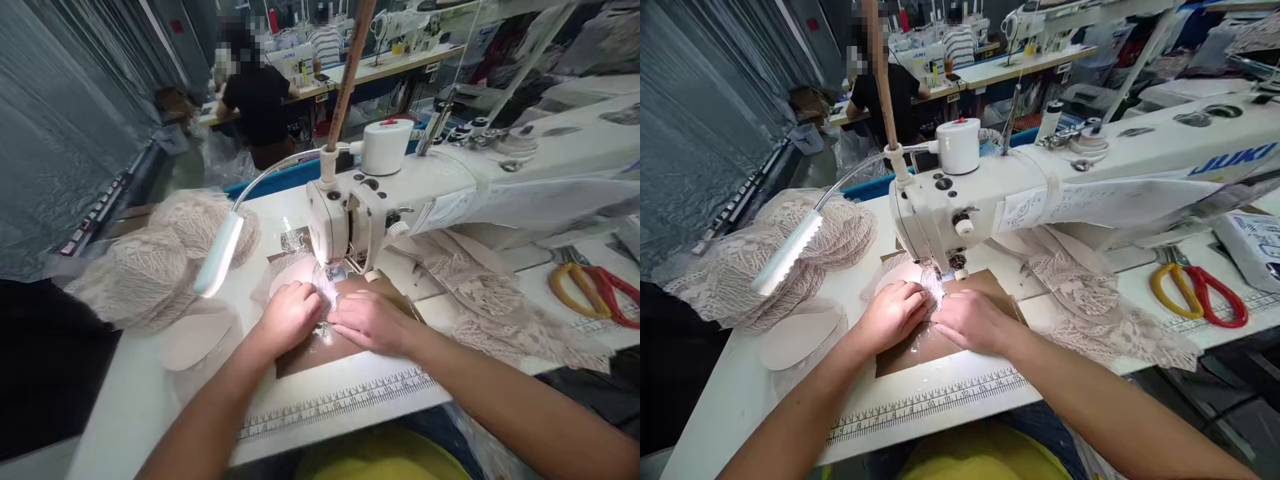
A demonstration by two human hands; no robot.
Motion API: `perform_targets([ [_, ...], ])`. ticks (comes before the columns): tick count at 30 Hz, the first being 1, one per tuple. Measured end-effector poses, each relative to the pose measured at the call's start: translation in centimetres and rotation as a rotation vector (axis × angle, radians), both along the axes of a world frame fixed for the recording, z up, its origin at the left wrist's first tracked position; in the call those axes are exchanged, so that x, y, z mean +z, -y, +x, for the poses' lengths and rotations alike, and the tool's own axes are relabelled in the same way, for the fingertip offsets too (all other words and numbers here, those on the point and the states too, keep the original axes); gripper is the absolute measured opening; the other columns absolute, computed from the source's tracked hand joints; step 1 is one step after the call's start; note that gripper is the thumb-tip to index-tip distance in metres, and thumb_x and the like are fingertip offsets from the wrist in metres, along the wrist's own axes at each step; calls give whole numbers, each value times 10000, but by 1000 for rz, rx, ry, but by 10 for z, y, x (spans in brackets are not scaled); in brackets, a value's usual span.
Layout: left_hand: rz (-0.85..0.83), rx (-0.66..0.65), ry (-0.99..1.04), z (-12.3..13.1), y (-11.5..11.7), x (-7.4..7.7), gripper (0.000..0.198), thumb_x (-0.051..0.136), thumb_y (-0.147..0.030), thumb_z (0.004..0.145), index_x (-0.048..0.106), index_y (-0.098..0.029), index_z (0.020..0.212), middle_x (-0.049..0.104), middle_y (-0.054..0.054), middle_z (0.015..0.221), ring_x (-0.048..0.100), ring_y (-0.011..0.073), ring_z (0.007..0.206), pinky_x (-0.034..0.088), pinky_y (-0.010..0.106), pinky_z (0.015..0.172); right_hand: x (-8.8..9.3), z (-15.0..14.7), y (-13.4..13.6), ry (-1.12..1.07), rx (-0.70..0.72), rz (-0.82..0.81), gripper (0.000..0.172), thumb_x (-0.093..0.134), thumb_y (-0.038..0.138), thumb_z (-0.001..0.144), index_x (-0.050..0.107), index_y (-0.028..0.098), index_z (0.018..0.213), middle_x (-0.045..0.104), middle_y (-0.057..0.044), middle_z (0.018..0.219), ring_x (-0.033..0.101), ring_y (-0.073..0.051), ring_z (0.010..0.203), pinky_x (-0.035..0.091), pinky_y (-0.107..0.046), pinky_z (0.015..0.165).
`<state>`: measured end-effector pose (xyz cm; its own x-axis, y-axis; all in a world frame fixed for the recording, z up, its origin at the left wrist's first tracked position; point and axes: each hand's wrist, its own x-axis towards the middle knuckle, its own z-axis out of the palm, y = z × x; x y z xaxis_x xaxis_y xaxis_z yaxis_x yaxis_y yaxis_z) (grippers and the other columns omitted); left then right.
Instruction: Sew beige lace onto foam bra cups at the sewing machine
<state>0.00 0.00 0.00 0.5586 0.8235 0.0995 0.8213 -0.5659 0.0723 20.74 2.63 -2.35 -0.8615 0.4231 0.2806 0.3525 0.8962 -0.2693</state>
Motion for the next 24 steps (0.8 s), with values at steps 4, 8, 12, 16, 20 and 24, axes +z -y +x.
perform_targets([
  [4,-5,-107,36,4,4,0,265,409,-226,942,599,-166,1117,626,96,1059,541,213,875,442,358,761,6,3,3,2,33,2,159,507,248,891,647,186,847,622,-10,748,486,-157,713,352,-296,670],
  [8,-18,-123,66,4,5,-1,282,425,-185,921,598,-168,1144,606,101,1133,536,216,914,444,363,794,6,4,3,-34,29,-31,164,502,212,881,644,185,804,614,-6,720,489,-145,691,352,-277,668],
  [12,-8,-107,54,3,5,-2,311,419,-161,912,590,-183,1172,604,88,1132,529,221,914,443,364,782,3,4,1,-93,-196,-15,241,473,201,886,612,174,692,587,-7,669,481,-132,629,341,-266,625],
  [16,-8,-98,44,3,5,-2,321,384,-178,931,584,-178,1183,606,86,1139,528,219,911,447,367,782,2,2,-1,-57,-345,10,190,473,165,877,660,181,905,641,-22,805,543,-147,707,354,-271,646],
  [20,-33,-106,50,1,1,-1,349,362,-181,938,552,-171,1231,581,81,1242,526,217,937,460,367,802,4,0,0,21,-359,25,229,482,141,864,672,193,981,643,-21,811,547,-151,704,354,-279,646],
  [24,-20,-99,26,1,-5,-2,373,360,-174,930,534,-142,1258,536,85,1332,515,225,930,476,372,797,6,-1,1,57,-370,31,216,501,138,848,681,199,950,632,-15,793,538,-147,693,349,-281,646],
])
